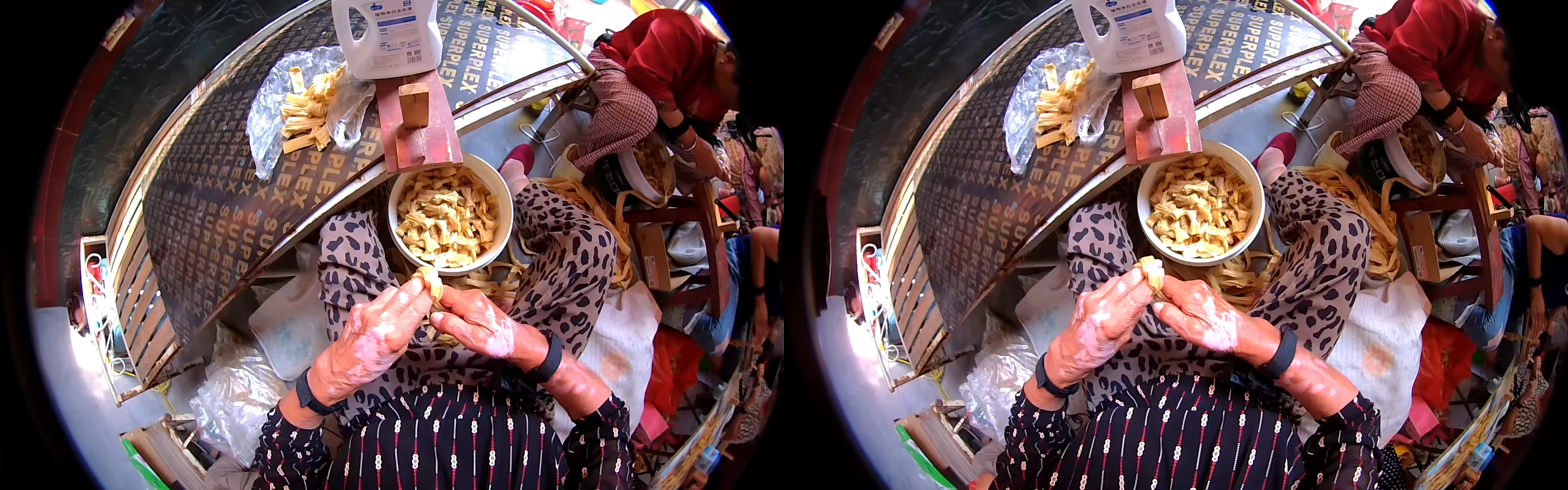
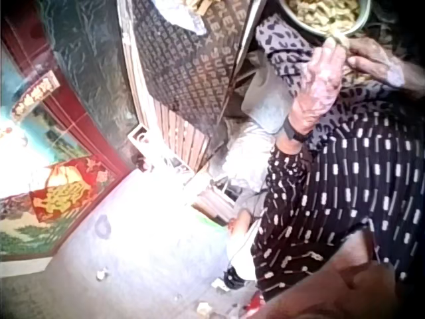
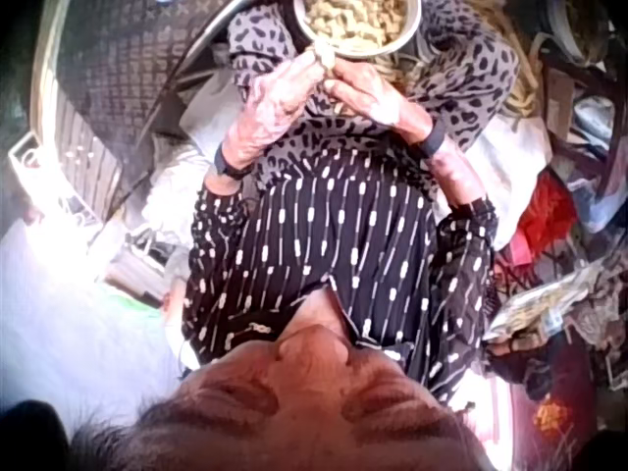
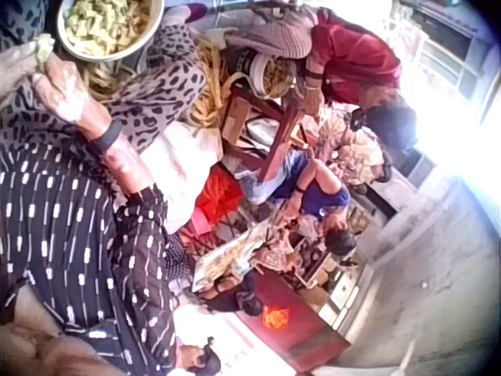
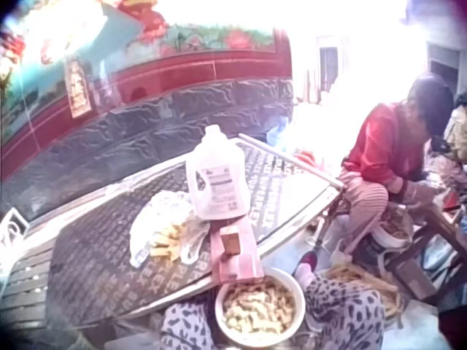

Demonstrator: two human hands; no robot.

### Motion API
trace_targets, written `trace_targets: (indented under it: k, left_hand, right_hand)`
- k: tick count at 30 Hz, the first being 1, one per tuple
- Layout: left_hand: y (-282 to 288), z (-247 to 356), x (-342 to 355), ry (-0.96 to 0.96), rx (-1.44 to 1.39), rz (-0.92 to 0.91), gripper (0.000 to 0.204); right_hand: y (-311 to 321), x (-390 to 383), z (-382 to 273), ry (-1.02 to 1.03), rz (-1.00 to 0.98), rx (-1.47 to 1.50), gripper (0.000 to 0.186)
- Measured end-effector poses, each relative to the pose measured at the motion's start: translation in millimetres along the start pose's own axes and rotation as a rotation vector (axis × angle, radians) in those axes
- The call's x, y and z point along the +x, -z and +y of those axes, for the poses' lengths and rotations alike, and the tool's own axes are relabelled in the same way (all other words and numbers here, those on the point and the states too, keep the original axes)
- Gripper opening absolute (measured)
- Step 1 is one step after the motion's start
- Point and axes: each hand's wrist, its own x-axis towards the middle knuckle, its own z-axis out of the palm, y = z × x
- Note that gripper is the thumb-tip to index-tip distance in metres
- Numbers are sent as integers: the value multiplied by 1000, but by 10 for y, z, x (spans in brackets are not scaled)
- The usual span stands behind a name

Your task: The person picks up long strips of bean curd skin from their lap, folds and rolls them into small knots, and places the completed knots into a white bucket.

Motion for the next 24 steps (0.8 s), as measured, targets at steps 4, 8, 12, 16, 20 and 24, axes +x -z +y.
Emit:
trace_targets:
  k: [4,8,12,16,20,24]
  left_hand:
    - [-36,45,-12,-49,107,-93,40]
    - [-94,34,-58,-133,57,-95,28]
    - [-145,19,-135,-284,120,10,25]
    - [-97,66,-149,-423,197,204,28]
    - [-105,121,-171,-273,78,336,23]
    - [-197,68,-287,235,-469,456,21]
  right_hand:
    - [-21,-66,22,-134,-22,155,25]
    - [-77,-128,19,-286,-11,367,31]
    - [-136,-140,-81,-298,39,392,31]
    - [-185,-164,3,116,158,40,26]
    - [-150,-144,-122,-231,174,350,23]
    - [-152,-153,-105,-187,192,321,21]
